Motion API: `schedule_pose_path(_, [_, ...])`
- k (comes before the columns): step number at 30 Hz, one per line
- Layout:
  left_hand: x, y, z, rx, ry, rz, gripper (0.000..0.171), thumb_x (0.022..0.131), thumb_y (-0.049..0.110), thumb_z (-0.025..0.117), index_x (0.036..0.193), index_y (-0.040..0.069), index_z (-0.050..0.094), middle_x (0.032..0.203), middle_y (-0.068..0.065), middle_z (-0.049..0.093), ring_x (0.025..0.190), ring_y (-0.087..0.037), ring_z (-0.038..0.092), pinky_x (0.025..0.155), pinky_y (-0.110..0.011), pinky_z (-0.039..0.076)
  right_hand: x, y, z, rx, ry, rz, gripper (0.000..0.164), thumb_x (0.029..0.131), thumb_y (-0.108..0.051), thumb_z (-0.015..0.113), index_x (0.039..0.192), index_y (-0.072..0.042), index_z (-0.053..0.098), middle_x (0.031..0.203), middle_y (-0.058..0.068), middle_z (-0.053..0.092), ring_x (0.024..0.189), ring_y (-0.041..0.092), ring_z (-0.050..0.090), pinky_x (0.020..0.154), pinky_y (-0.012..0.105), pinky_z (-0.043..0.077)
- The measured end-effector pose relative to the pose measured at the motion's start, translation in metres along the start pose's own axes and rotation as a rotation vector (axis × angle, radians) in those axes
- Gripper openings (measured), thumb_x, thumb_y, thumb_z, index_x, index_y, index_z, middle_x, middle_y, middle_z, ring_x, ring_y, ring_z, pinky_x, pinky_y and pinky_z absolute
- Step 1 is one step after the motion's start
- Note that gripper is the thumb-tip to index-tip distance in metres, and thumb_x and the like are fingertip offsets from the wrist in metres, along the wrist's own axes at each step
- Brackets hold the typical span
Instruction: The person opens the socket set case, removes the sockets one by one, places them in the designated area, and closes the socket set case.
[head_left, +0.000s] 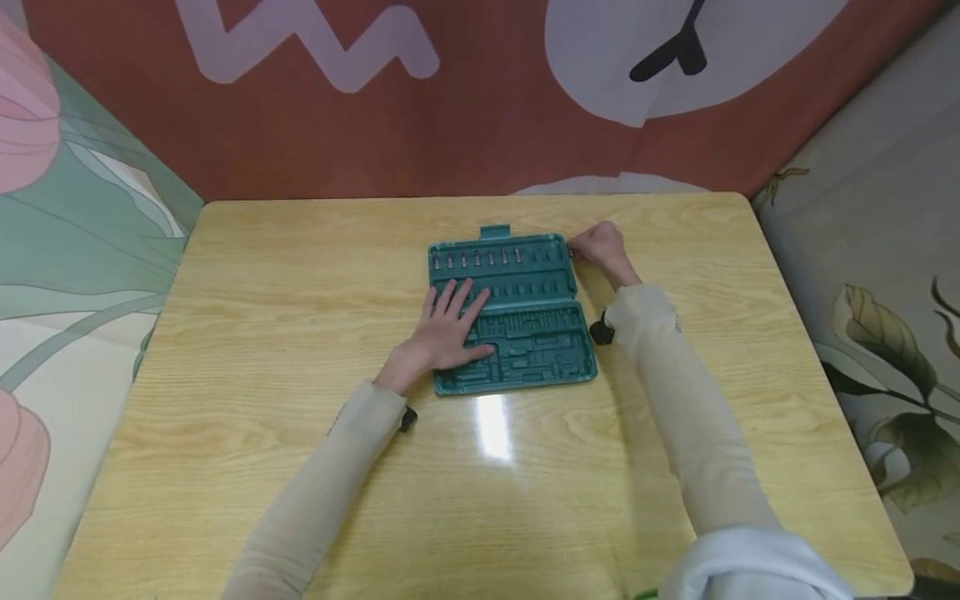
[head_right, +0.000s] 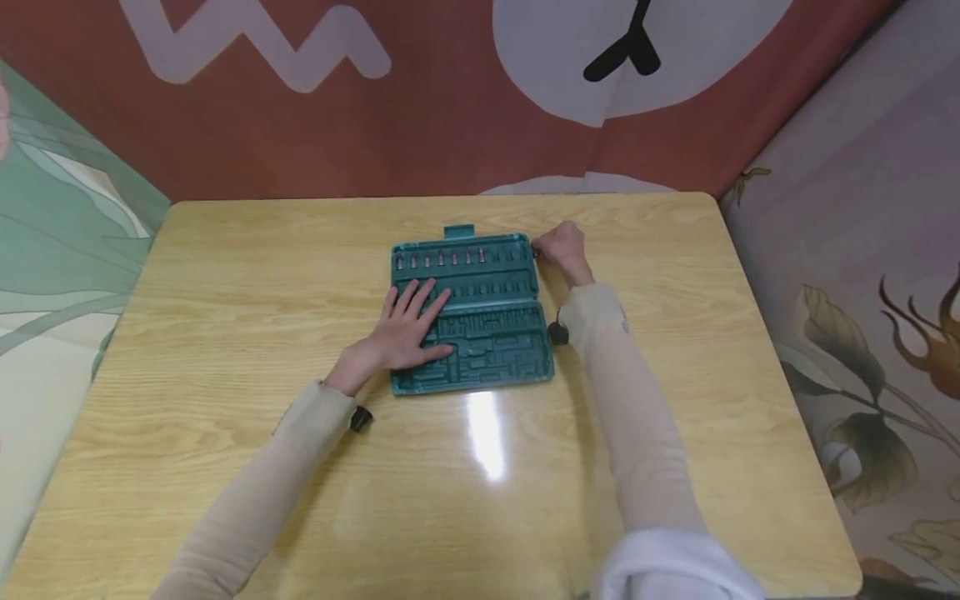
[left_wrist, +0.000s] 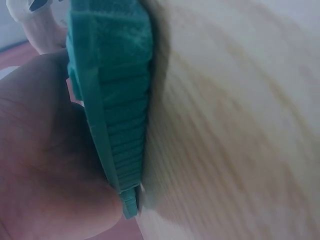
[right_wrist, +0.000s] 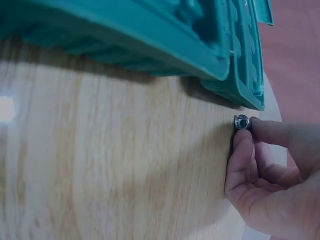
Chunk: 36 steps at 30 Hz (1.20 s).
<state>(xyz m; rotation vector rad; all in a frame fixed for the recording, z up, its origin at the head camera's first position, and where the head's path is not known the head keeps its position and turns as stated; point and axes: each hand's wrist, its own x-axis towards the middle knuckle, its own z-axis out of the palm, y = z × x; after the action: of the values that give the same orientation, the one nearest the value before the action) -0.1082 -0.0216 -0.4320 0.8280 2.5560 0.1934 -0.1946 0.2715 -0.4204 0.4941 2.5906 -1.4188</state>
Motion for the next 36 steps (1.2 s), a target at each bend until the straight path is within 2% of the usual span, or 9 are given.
schedule_pose_path(7, [-0.003,0.0,-0.004,0.003,-0.023,-0.012,0.09,0.094,0.064,0.041,0.155,0.022,-0.01,0.159,-0.009,-0.018,0.144,-0.032,-0.019,0.11,-0.051,-0.016,0.0,-0.002,0.003,-0.018,0.005,-0.015,0.021,0.089,-0.01,0.065,0.083,0.01,0.071,0.067,0.01,0.067,0.061,0.016,0.063,0.062,0.026,0.049])
schedule_pose_path(17, [-0.007,-0.002,-0.007,0.023,-0.023,-0.02,0.091,0.094,0.065,0.039,0.155,0.021,-0.012,0.159,-0.01,-0.018,0.144,-0.032,-0.018,0.11,-0.052,-0.015,0.0,-0.006,0.003,-0.01,0.009,-0.017,0.02,0.087,-0.009,0.064,0.08,0.008,0.072,0.07,0.01,0.069,0.061,0.015,0.064,0.058,0.025,0.05])
schedule_pose_path(23, [-0.009,-0.003,-0.01,0.015,-0.006,-0.006,0.09,0.095,0.064,0.04,0.155,0.02,-0.01,0.159,-0.012,-0.016,0.144,-0.033,-0.017,0.111,-0.053,-0.013,0.001,-0.008,0.002,-0.031,0.018,-0.014,0.021,0.085,-0.009,0.063,0.07,0.003,0.071,0.061,0.006,0.066,0.059,0.015,0.061,0.057,0.026,0.048])
schedule_pose_path(28, [-0.007,-0.004,-0.009,0.014,-0.015,-0.009,0.09,0.095,0.064,0.04,0.155,0.021,-0.011,0.159,-0.01,-0.018,0.143,-0.032,-0.019,0.11,-0.052,-0.015,0.003,-0.007,0.002,-0.023,0.016,-0.017,0.021,0.085,-0.01,0.064,0.07,0.002,0.071,0.06,0.004,0.065,0.058,0.013,0.061,0.055,0.025,0.048])
schedule_pose_path(32, [-0.004,-0.003,-0.007,0.023,-0.033,-0.011,0.09,0.095,0.065,0.038,0.154,0.022,-0.014,0.159,-0.01,-0.02,0.143,-0.031,-0.019,0.11,-0.051,-0.015,0.002,-0.001,-0.002,0.025,0.005,-0.031,0.024,0.09,-0.013,0.063,0.079,0.006,0.074,0.064,0.003,0.068,0.061,0.012,0.063,0.061,0.027,0.051])
schedule_pose_path(36, [-0.001,-0.001,-0.005,0.03,-0.051,-0.01,0.09,0.094,0.066,0.037,0.154,0.023,-0.015,0.159,-0.01,-0.02,0.143,-0.032,-0.019,0.11,-0.051,-0.015,-0.002,0.005,-0.005,0.121,0.002,-0.014,0.028,0.094,-0.013,0.061,0.096,0.013,0.071,0.069,0.003,0.069,0.063,0.011,0.064,0.063,0.027,0.052])
